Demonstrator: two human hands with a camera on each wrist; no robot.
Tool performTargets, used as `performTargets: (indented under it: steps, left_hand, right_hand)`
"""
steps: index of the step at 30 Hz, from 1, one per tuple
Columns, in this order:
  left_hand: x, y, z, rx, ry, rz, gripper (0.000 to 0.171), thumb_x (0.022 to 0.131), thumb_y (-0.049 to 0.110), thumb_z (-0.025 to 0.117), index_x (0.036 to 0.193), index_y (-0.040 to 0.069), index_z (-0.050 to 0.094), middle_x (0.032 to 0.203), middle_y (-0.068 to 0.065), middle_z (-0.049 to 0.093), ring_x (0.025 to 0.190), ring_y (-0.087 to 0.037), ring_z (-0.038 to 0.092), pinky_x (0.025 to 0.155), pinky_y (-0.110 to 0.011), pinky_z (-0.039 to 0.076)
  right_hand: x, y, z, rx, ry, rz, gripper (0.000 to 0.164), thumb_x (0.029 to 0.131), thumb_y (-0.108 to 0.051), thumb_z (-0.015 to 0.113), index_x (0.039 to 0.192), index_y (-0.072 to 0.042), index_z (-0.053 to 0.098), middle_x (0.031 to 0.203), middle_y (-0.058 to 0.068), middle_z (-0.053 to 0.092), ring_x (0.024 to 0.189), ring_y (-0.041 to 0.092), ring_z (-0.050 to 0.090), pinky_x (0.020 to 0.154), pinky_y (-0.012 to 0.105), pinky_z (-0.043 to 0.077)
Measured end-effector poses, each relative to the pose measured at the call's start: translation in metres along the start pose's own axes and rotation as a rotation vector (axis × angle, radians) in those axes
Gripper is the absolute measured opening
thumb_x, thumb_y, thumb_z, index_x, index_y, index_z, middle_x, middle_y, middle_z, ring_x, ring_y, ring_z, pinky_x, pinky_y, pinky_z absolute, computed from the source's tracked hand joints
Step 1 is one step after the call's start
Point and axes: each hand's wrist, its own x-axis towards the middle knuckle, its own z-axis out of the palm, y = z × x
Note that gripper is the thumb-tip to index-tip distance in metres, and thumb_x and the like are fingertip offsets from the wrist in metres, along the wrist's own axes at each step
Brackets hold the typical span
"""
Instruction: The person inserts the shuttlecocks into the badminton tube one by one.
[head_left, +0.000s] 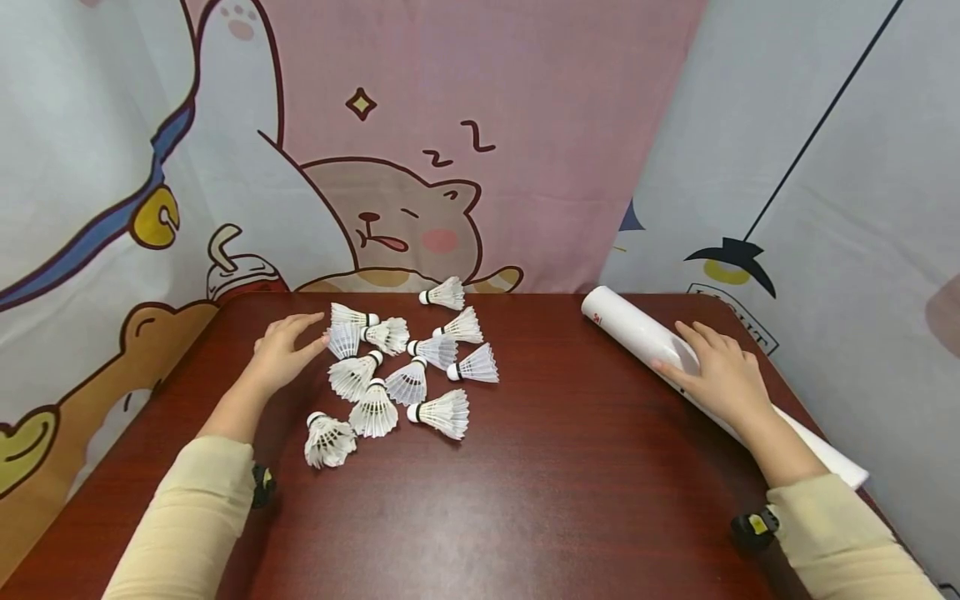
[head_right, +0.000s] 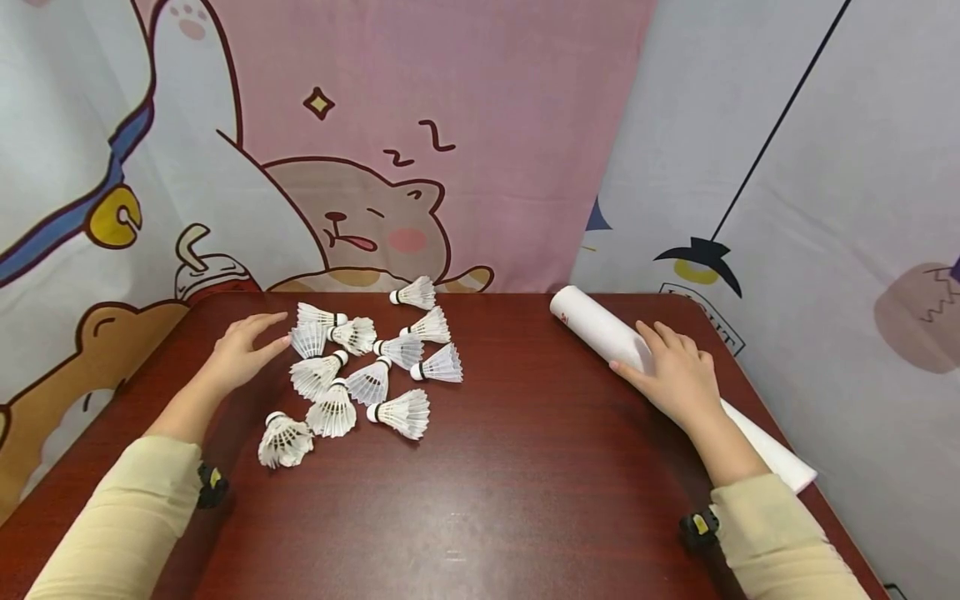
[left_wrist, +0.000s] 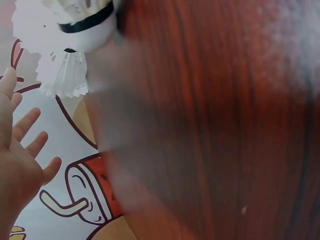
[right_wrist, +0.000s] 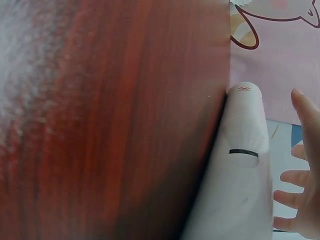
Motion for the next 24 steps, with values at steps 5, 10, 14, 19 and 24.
performTargets:
  steps: [5,10,14,19,24]
  left_hand:
    - [0.002,-0.007,0.008,-0.004,-0.012,-0.009,0.053,0.096,0.031,0.060,0.138,0.003,0.047,0.139,-0.025,0.043,0.128,-0.048,0.027,0.093,-0.068,0.019]
    - [0.003,-0.011,0.014,-0.007,-0.007,-0.010,0.051,0.095,0.029,0.061,0.136,0.001,0.049,0.136,-0.024,0.046,0.127,-0.046,0.031,0.094,-0.066,0.021]
    - [0.004,-0.014,0.018,-0.009,0.027,0.016,0.045,0.095,0.024,0.062,0.131,-0.001,0.054,0.128,-0.025,0.053,0.122,-0.044,0.037,0.095,-0.065,0.024]
    - [0.005,-0.017,0.023,-0.027,0.083,0.046,0.036,0.093,0.015,0.064,0.123,-0.004,0.059,0.115,-0.024,0.060,0.114,-0.041,0.045,0.097,-0.058,0.030]
    - [0.006,-0.017,0.024,-0.039,0.108,0.039,0.032,0.091,0.011,0.066,0.118,-0.005,0.062,0.106,-0.023,0.062,0.109,-0.040,0.047,0.094,-0.055,0.033]
  right_hand:
    - [-0.003,0.006,0.007,0.022,-0.015,0.012,0.085,0.087,-0.060,0.059,0.148,-0.007,0.033,0.142,0.030,0.034,0.121,0.055,0.031,0.085,0.069,0.025]
    - [-0.004,0.008,0.012,0.025,-0.019,0.021,0.087,0.085,-0.060,0.060,0.147,-0.005,0.034,0.141,0.031,0.035,0.120,0.055,0.033,0.086,0.070,0.027]
    - [-0.004,0.010,0.015,0.029,-0.018,0.031,0.086,0.085,-0.060,0.061,0.145,-0.003,0.036,0.139,0.031,0.037,0.119,0.054,0.035,0.086,0.070,0.029]
    - [-0.005,0.013,0.018,0.036,-0.011,0.038,0.084,0.086,-0.058,0.061,0.145,-0.004,0.037,0.137,0.030,0.039,0.117,0.053,0.037,0.085,0.070,0.031]
    - [-0.005,0.014,0.020,0.037,-0.010,0.038,0.083,0.086,-0.056,0.063,0.144,-0.004,0.037,0.135,0.030,0.041,0.116,0.053,0.039,0.084,0.069,0.033]
